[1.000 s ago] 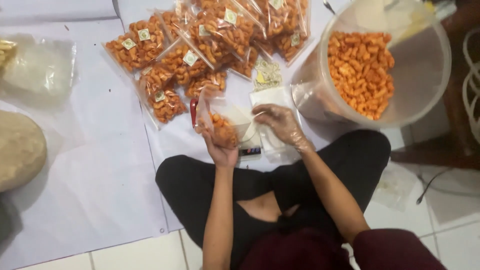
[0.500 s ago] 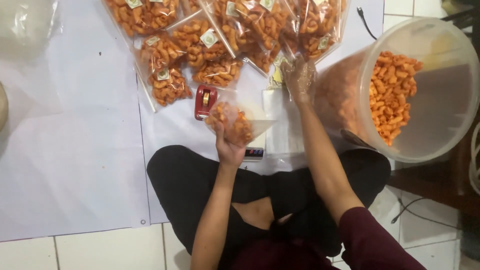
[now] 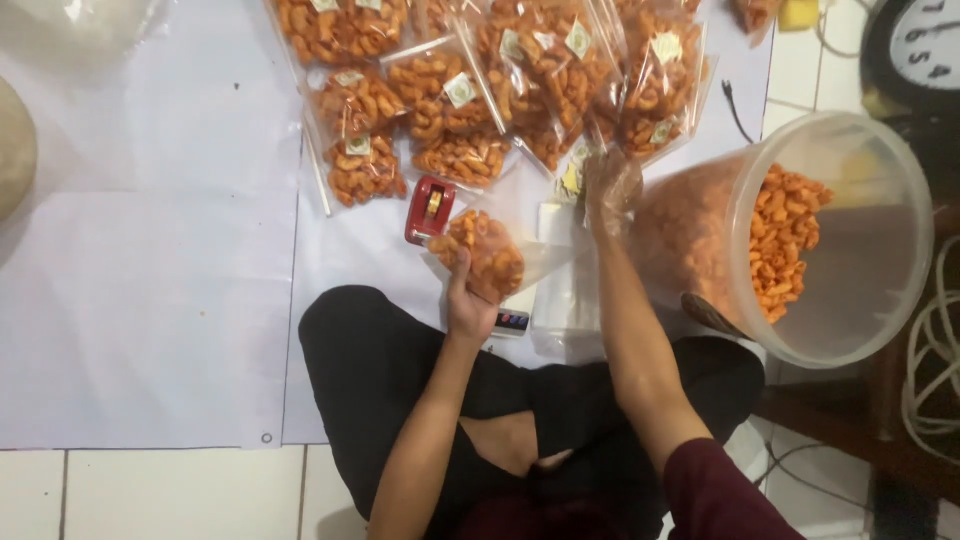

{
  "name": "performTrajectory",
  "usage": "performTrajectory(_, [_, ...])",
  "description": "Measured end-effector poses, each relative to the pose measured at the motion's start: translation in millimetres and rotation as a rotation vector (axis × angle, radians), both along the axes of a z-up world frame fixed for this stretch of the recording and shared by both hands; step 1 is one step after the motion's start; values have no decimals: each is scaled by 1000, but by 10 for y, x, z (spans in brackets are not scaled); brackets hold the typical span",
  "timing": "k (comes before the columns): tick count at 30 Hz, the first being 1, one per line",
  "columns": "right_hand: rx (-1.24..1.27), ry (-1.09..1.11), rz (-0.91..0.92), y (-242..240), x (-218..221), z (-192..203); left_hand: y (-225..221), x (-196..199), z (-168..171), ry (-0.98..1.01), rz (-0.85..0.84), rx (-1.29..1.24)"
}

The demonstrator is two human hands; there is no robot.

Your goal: Packing snacks from a large container into small plastic bags and weighing them on a scale.

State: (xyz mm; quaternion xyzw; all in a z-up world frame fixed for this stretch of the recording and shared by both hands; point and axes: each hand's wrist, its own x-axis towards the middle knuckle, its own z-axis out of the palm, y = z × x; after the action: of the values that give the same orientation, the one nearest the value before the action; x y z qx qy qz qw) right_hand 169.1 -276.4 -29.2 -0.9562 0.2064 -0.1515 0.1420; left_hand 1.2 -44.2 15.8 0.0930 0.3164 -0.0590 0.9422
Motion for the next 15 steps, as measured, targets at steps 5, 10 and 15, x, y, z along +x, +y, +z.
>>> performTrajectory(5, [188,-157,-11,-459,39,-690,-13,-16,-102,-32,-11,4])
performTrajectory(10, [775,50,-114,-111,-560,373,14,-3,-43,-100,-43,97])
performTrajectory(15, [1110,136,129,783,-1358,2608,47,-33,234,-169,-101,261])
